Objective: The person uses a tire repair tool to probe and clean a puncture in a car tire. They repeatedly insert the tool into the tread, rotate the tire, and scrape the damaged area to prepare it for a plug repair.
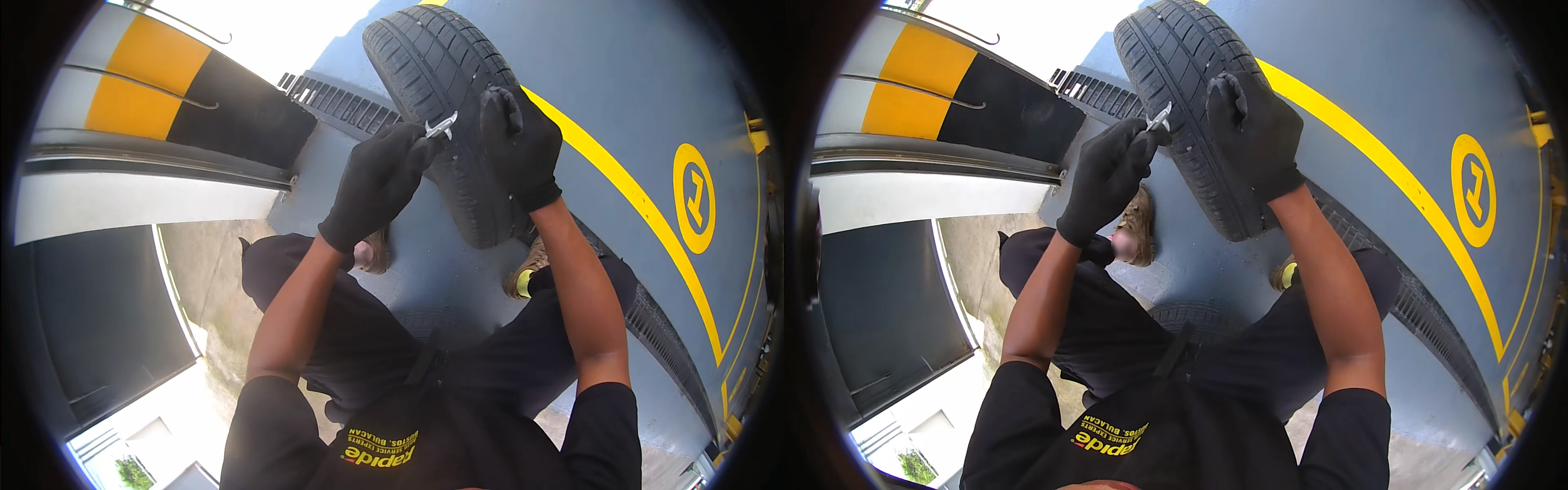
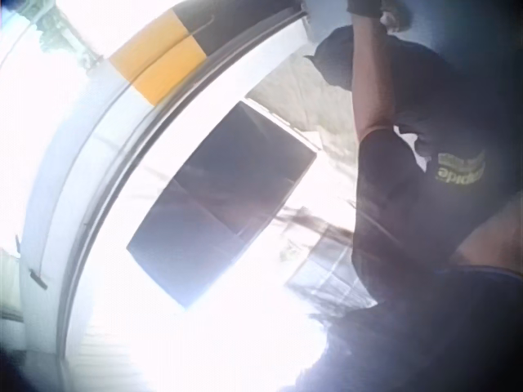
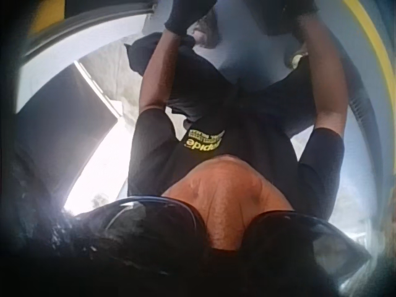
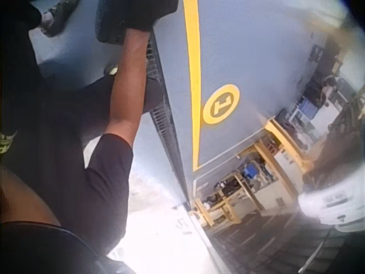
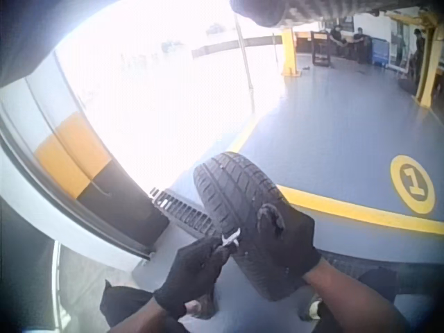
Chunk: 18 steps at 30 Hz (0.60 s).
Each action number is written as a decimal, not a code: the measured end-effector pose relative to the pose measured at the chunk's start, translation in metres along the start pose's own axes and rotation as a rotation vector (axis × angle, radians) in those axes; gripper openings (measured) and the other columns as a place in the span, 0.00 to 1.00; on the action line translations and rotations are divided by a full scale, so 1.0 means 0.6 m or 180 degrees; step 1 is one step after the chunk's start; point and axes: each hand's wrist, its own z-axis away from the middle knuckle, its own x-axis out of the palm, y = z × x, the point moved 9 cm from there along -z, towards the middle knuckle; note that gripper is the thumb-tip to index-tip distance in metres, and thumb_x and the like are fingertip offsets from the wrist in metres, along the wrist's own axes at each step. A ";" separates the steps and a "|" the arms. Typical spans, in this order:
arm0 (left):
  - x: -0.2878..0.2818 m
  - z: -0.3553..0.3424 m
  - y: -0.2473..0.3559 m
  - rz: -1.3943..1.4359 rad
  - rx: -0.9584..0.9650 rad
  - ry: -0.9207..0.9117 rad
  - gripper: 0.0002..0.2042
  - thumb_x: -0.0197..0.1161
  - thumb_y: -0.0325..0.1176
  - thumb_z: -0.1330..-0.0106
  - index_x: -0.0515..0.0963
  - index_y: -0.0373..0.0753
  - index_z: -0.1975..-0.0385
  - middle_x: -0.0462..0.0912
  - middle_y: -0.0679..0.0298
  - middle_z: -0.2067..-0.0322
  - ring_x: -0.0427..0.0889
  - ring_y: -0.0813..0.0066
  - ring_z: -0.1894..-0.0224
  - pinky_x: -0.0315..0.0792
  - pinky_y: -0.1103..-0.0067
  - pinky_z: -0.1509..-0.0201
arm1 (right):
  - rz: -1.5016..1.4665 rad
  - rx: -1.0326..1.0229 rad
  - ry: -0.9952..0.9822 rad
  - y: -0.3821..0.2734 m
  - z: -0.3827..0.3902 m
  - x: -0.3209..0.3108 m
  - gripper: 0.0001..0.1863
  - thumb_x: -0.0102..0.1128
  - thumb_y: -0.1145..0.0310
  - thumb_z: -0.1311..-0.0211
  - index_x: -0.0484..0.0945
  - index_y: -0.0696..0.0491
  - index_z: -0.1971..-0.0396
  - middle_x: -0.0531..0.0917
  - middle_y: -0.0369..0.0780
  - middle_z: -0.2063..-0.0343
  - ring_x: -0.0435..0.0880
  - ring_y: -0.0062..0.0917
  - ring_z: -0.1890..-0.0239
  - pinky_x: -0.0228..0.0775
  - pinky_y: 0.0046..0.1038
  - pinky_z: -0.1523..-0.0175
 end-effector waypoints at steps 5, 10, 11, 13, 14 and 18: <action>0.018 0.015 -0.066 0.0445 -0.0485 -0.0004 0.14 0.52 0.37 0.18 0.81 0.33 0.55 0.73 0.72 0.77 0.71 0.87 0.77 0.68 0.83 0.72 | 0.1332 -0.0423 0.0449 -0.010 -0.019 -0.005 0.11 0.65 0.60 0.36 0.82 0.52 0.63 0.83 0.43 0.65 0.85 0.35 0.62 0.76 0.38 0.60; 0.058 0.019 -0.075 0.0624 -0.0423 -0.0125 0.12 0.56 0.36 0.20 0.80 0.33 0.57 0.75 0.70 0.76 0.72 0.86 0.78 0.67 0.83 0.73 | 0.0977 0.0024 0.0126 0.014 -0.030 0.013 0.11 0.65 0.63 0.37 0.81 0.50 0.57 0.82 0.42 0.60 0.83 0.40 0.58 0.74 0.42 0.53; 0.061 0.019 -0.075 0.0511 -0.0317 -0.0100 0.11 0.57 0.35 0.21 0.80 0.32 0.58 0.75 0.69 0.76 0.72 0.85 0.78 0.67 0.83 0.73 | 0.0981 0.0033 0.0141 0.004 -0.032 0.012 0.12 0.64 0.64 0.37 0.79 0.52 0.57 0.81 0.45 0.60 0.82 0.43 0.57 0.73 0.44 0.52; 0.052 0.012 -0.052 -0.0168 0.0257 0.0024 0.09 0.61 0.33 0.23 0.81 0.32 0.61 0.76 0.66 0.76 0.73 0.82 0.79 0.68 0.81 0.73 | 0.0969 0.0043 0.0129 -0.002 -0.031 0.010 0.13 0.64 0.65 0.38 0.76 0.54 0.57 0.80 0.47 0.60 0.81 0.47 0.57 0.73 0.47 0.52; 0.050 0.011 -0.037 -0.0506 0.0556 0.0084 0.08 0.63 0.32 0.25 0.81 0.32 0.62 0.77 0.65 0.76 0.73 0.80 0.79 0.68 0.80 0.73 | 0.0956 0.0045 0.0103 0.000 -0.029 0.009 0.13 0.64 0.66 0.38 0.76 0.54 0.58 0.80 0.47 0.60 0.81 0.47 0.57 0.73 0.46 0.52; 0.044 0.019 -0.031 -0.0659 0.0670 0.0255 0.06 0.67 0.30 0.29 0.83 0.33 0.62 0.79 0.61 0.76 0.77 0.76 0.78 0.71 0.78 0.72 | 0.0962 0.0095 0.0090 0.007 -0.025 0.010 0.13 0.63 0.65 0.38 0.75 0.54 0.57 0.80 0.47 0.60 0.80 0.48 0.57 0.73 0.47 0.52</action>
